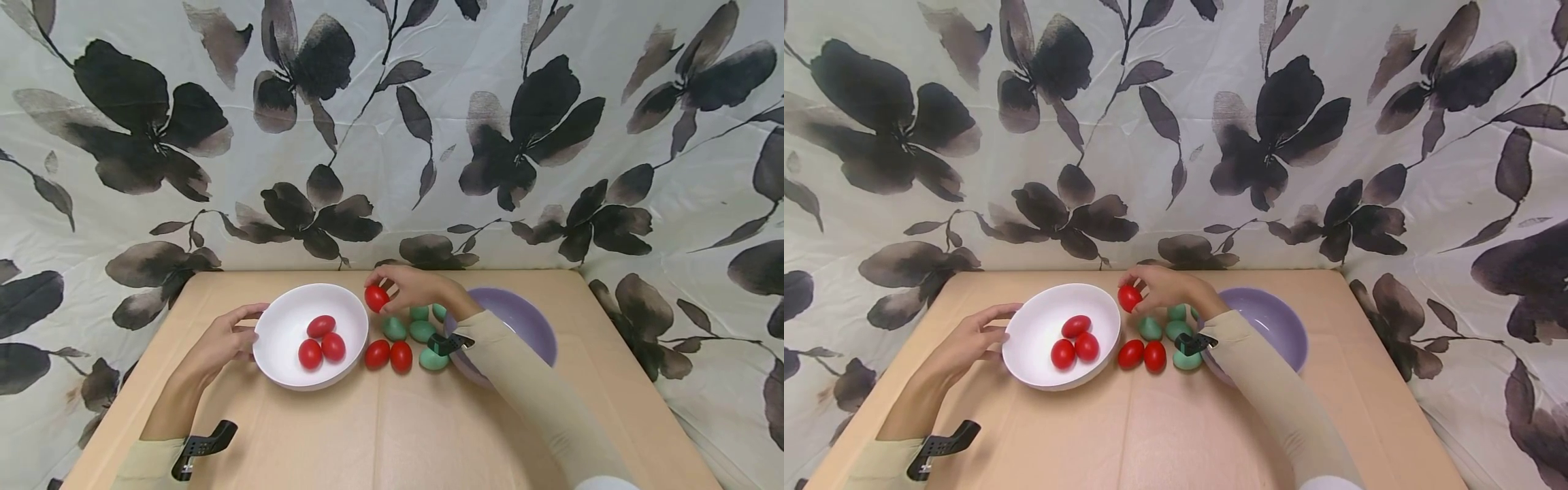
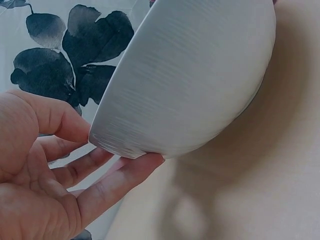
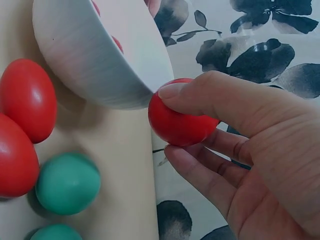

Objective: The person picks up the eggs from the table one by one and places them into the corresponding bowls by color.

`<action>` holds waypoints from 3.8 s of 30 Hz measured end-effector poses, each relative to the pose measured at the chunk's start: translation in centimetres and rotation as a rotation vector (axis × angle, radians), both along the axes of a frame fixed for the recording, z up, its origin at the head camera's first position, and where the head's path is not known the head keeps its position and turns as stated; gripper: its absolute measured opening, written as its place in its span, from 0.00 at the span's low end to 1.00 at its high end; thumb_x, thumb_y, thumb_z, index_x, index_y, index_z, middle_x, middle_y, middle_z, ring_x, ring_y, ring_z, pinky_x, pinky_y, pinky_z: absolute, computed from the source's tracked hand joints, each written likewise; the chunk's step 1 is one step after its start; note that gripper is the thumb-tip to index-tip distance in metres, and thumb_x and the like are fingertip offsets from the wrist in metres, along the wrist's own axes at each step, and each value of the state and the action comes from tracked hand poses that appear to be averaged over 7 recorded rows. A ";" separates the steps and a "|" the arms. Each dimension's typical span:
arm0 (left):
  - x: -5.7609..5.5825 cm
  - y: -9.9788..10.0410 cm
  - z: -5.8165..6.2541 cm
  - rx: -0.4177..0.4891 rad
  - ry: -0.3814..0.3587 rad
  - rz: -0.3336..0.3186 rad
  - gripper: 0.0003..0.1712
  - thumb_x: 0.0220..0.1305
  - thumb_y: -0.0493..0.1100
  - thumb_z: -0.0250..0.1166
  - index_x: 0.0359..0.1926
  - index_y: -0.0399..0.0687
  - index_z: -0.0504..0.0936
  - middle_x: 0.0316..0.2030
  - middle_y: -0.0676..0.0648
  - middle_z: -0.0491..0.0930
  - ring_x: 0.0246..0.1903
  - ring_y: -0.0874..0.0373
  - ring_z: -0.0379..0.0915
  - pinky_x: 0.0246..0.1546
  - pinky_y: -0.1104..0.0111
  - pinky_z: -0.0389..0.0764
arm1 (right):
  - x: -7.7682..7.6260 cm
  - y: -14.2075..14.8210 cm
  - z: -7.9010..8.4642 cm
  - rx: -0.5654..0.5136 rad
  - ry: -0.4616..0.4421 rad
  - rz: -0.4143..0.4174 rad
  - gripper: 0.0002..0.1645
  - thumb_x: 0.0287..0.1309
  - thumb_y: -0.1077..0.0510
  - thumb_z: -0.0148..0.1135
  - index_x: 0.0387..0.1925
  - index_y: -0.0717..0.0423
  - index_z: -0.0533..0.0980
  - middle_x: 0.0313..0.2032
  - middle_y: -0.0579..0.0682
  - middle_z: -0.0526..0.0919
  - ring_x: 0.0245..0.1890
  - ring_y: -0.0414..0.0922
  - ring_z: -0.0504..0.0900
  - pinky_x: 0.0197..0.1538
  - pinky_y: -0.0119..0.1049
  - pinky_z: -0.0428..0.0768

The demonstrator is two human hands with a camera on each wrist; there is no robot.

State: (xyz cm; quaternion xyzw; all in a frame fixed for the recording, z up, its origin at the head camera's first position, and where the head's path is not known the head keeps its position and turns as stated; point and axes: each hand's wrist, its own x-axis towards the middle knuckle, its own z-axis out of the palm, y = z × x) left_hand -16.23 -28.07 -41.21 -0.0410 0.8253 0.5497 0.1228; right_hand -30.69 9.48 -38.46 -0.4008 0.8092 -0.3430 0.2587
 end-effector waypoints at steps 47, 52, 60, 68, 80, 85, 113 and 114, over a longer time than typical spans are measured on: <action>0.1 0.5 0.0 0.002 -0.001 0.019 0.35 0.66 0.30 0.55 0.74 0.41 0.64 0.68 0.31 0.63 0.49 0.43 0.79 0.36 0.55 0.87 | 0.9 -3.4 1.2 -0.041 0.014 0.130 0.33 0.55 0.62 0.72 0.63 0.50 0.73 0.56 0.44 0.77 0.57 0.44 0.77 0.55 0.39 0.83; 0.0 0.5 0.0 -0.002 -0.001 0.020 0.36 0.65 0.30 0.55 0.74 0.41 0.63 0.68 0.31 0.63 0.48 0.43 0.79 0.36 0.55 0.87 | 0.9 -3.9 1.2 -0.033 0.010 0.142 0.33 0.56 0.61 0.72 0.64 0.52 0.73 0.57 0.44 0.77 0.56 0.43 0.78 0.53 0.31 0.82; -0.1 0.5 0.0 -0.006 0.008 0.020 0.35 0.66 0.30 0.54 0.75 0.41 0.63 0.69 0.32 0.63 0.50 0.41 0.78 0.35 0.57 0.87 | 1.0 -4.7 1.1 -0.033 0.007 0.159 0.33 0.56 0.62 0.73 0.63 0.49 0.75 0.57 0.43 0.77 0.55 0.41 0.78 0.54 0.33 0.83; -0.1 0.4 0.0 0.001 0.013 0.015 0.35 0.66 0.30 0.54 0.74 0.41 0.63 0.68 0.31 0.63 0.49 0.41 0.78 0.35 0.56 0.87 | 1.2 -5.6 0.8 -0.020 0.007 0.155 0.33 0.55 0.62 0.74 0.63 0.48 0.76 0.57 0.42 0.78 0.55 0.41 0.78 0.52 0.30 0.83; -0.2 0.2 -0.3 0.018 0.029 0.011 0.35 0.65 0.29 0.54 0.74 0.41 0.64 0.67 0.31 0.64 0.47 0.43 0.79 0.34 0.57 0.87 | 1.5 -6.8 0.6 -0.003 0.076 0.174 0.31 0.55 0.62 0.73 0.61 0.48 0.77 0.56 0.41 0.79 0.54 0.40 0.80 0.51 0.25 0.81; -0.1 0.3 -0.3 0.021 0.026 0.018 0.36 0.64 0.29 0.54 0.74 0.40 0.64 0.67 0.31 0.64 0.45 0.44 0.79 0.33 0.56 0.87 | 1.4 -7.1 0.5 0.019 0.108 0.187 0.30 0.55 0.60 0.74 0.61 0.47 0.77 0.55 0.40 0.79 0.53 0.38 0.80 0.52 0.26 0.81; -0.2 0.5 0.0 -0.003 -0.012 0.017 0.36 0.65 0.31 0.55 0.75 0.43 0.63 0.69 0.33 0.63 0.46 0.44 0.79 0.35 0.57 0.86 | 1.7 -8.8 -0.4 0.098 0.047 0.207 0.31 0.54 0.61 0.75 0.60 0.51 0.76 0.54 0.43 0.79 0.52 0.40 0.80 0.50 0.25 0.81; -0.3 0.5 0.0 -0.003 -0.013 0.017 0.36 0.65 0.31 0.55 0.75 0.43 0.63 0.69 0.33 0.63 0.47 0.44 0.78 0.35 0.57 0.86 | 1.8 -8.9 -0.4 0.101 0.043 0.204 0.31 0.54 0.61 0.75 0.60 0.51 0.76 0.54 0.43 0.79 0.52 0.40 0.79 0.49 0.25 0.81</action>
